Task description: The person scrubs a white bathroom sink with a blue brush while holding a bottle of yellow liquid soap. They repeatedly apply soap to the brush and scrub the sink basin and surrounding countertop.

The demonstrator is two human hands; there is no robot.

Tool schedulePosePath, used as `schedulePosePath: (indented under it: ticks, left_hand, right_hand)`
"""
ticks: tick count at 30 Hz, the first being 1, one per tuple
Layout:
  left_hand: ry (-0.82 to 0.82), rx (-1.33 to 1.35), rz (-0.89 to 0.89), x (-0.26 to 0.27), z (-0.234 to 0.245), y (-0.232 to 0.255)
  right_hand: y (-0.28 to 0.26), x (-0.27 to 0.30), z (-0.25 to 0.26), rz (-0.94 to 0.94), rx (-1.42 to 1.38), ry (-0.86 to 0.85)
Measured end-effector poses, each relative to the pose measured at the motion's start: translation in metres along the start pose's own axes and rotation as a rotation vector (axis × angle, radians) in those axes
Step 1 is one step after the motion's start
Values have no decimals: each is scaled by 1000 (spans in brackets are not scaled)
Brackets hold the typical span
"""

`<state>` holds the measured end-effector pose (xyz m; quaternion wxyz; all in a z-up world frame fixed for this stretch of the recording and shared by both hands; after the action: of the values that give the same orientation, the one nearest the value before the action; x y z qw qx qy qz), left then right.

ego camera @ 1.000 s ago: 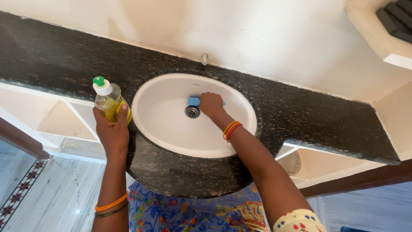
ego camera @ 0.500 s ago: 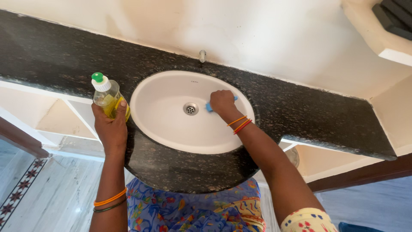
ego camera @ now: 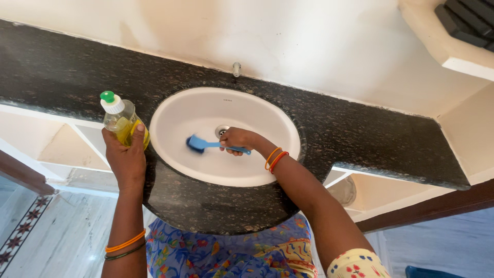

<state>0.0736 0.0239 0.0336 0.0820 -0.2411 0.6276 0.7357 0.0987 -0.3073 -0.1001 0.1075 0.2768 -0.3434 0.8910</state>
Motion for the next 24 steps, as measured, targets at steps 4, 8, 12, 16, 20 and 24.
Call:
schedulePosePath:
  ticks: [4, 8, 12, 16, 20, 24]
  left_hand:
    - [4, 46, -27, 0, -2, 1]
    - [8, 70, -25, 0, -1, 1]
    - [6, 101, -21, 1, -2, -1]
    - [-1, 47, -47, 1, -2, 0]
    - [2, 50, -26, 1, -2, -1]
    - [-5, 73, -38, 1, -3, 0]
  right_hand:
    - [76, -46, 84, -290, 221, 413]
    - [75, -56, 65, -150, 524, 277]
    - [44, -28, 1, 55, -33, -93]
    - [41, -12, 29, -104, 78, 70]
    - [41, 22, 99, -188, 375, 655]
    - [40, 21, 84, -128, 402, 534]
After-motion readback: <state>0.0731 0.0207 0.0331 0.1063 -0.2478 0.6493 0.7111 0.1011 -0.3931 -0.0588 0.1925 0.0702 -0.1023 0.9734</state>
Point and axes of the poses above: each hand's wrist, its own x-axis away from the middle knuckle, its own z-axis out of the back of the hand, y = z × x, the point moved 10 cm from there along -x, towards the middle knuckle, and after that the axes turned 7 degrees about -z, right-handed, at the moved point
